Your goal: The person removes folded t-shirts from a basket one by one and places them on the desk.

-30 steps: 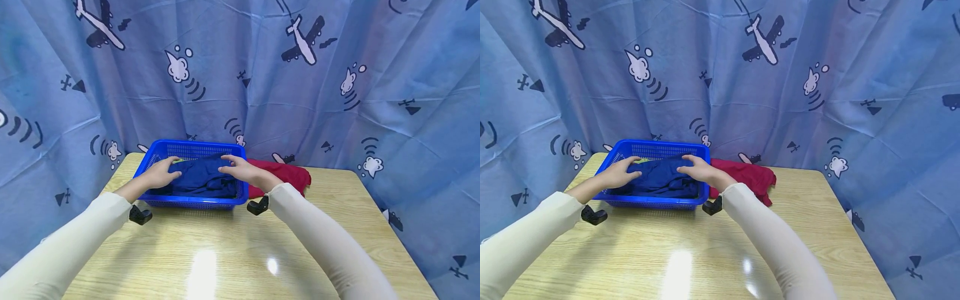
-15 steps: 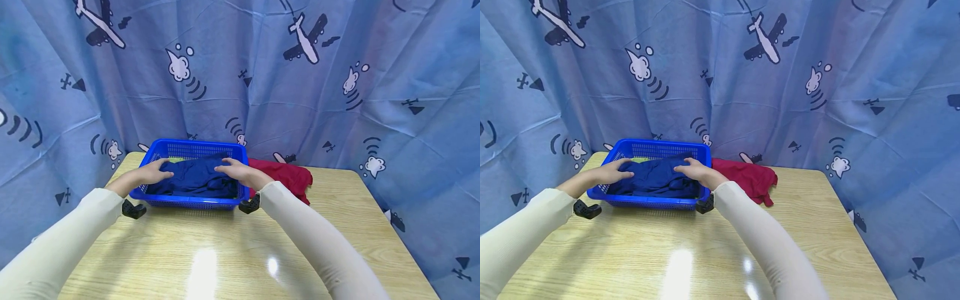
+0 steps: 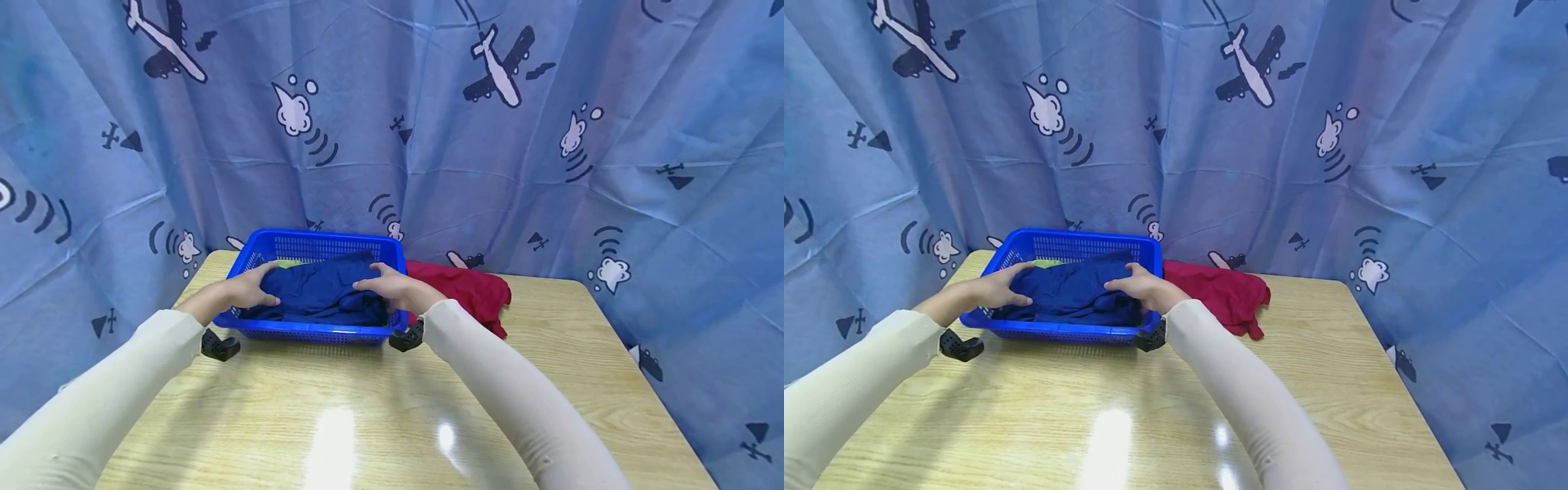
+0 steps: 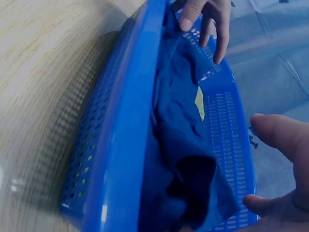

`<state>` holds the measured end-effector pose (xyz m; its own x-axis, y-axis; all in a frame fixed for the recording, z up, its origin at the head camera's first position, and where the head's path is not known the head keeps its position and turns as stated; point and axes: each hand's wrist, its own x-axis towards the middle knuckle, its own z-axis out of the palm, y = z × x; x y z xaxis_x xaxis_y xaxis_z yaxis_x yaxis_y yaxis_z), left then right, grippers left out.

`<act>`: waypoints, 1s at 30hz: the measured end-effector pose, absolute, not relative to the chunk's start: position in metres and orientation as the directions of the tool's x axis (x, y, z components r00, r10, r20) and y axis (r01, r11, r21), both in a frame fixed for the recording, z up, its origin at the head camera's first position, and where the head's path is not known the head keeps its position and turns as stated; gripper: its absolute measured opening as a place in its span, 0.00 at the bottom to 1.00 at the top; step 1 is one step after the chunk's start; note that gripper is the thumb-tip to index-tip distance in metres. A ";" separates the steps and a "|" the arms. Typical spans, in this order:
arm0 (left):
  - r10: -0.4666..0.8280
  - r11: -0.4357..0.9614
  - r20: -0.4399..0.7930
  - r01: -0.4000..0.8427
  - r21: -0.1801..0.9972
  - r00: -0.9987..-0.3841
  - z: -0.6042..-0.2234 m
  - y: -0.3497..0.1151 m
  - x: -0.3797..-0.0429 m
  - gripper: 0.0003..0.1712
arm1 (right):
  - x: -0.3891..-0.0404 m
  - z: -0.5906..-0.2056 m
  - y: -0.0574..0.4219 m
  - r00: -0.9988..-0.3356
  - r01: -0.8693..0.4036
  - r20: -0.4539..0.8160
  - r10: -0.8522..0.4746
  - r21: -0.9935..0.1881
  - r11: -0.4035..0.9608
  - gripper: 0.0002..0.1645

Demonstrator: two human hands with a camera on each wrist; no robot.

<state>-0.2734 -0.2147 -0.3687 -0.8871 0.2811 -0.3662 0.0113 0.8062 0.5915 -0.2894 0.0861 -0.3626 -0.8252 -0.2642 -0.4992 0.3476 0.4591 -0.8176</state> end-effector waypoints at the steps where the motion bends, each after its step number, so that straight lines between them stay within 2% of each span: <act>1: 0.277 0.787 -0.374 -0.014 0.617 -0.885 -0.369 -0.215 -0.273 0.51 | -0.290 -0.364 0.087 -0.825 0.361 -0.501 -0.260 -0.823 0.440 0.51; 5: 0.266 0.683 -0.382 -0.107 0.723 -0.885 -0.371 -0.214 -0.274 0.55 | -0.292 -0.366 0.089 -0.823 0.400 -0.509 -0.252 -0.835 0.378 0.52; 9: 0.275 0.629 -0.396 -0.147 0.763 -0.876 -0.372 -0.213 -0.274 0.53 | -0.293 -0.368 0.089 -0.815 0.407 -0.518 -0.259 -0.831 0.380 0.55; 15: 0.320 0.720 -0.427 -0.076 0.690 -0.845 -0.378 -0.214 -0.277 0.46 | -0.294 -0.372 0.088 -0.825 0.376 -0.491 -0.281 -0.847 0.376 0.61; 21: 0.342 0.766 -0.437 -0.022 0.643 -0.832 -0.379 -0.212 -0.277 0.45 | -0.293 -0.372 0.087 -0.812 0.338 -0.479 -0.334 -0.852 0.399 0.65; 30: 0.339 0.769 -0.437 -0.022 0.639 -0.833 -0.378 -0.210 -0.277 0.44 | -0.299 -0.373 0.087 -0.786 0.448 -0.551 -0.280 -0.820 0.356 0.64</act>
